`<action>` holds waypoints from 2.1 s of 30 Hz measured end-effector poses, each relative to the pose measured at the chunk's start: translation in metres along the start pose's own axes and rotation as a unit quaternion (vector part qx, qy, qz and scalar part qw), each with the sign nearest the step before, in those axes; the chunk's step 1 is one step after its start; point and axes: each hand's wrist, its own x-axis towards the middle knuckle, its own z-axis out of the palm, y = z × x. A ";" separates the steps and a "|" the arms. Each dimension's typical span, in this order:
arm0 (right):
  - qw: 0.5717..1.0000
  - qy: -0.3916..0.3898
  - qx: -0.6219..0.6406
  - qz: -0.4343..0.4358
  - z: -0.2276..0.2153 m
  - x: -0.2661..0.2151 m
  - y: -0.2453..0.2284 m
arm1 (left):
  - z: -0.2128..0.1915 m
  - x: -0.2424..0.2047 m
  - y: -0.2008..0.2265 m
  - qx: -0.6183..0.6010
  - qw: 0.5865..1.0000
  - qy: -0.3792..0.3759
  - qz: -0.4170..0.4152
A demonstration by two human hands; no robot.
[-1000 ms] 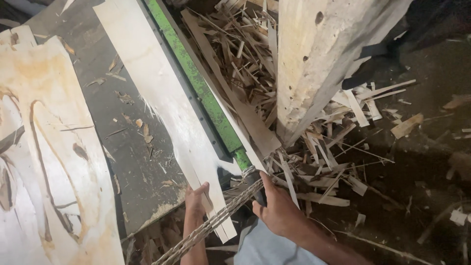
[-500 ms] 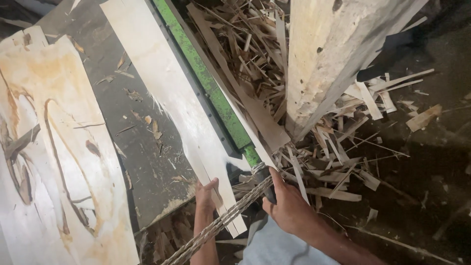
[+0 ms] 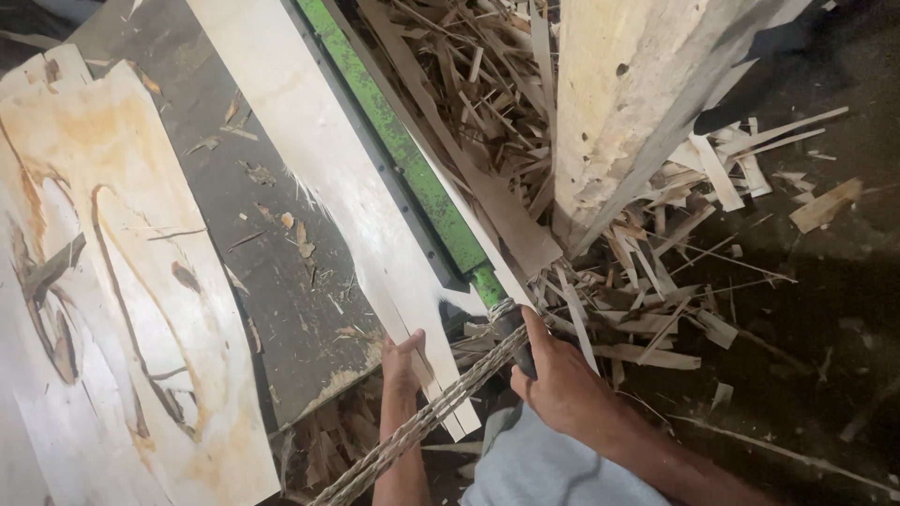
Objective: Manually feeding and trimming thin wood veneer strips using an industrial cutting machine.
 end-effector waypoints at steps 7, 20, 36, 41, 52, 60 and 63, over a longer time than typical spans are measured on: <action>0.994 0.060 -0.025 -0.092 0.007 0.003 0.014 | -0.002 0.005 -0.002 -0.008 1.000 0.008 0.000; 0.983 0.099 -0.105 -0.117 0.055 0.086 0.150 | 0.014 0.001 -0.019 -0.042 0.998 -0.013 0.037; 0.996 0.051 0.061 -0.030 -0.001 0.040 0.059 | 0.028 -0.048 0.006 0.072 0.985 -0.015 0.154; 0.995 0.044 0.087 0.025 -0.019 0.017 0.008 | 0.025 -0.074 -0.016 0.032 0.986 -0.040 0.160; 0.991 0.044 0.105 0.064 -0.015 0.008 -0.009 | 0.036 -0.066 0.008 0.021 0.997 -0.034 0.071; 0.993 0.050 0.095 0.054 -0.009 0.007 -0.009 | 0.060 -0.042 0.022 -0.021 0.993 -0.051 0.103; 0.993 0.071 0.087 0.048 -0.002 0.008 -0.007 | 0.066 -0.006 -0.002 -0.040 0.988 -0.068 0.130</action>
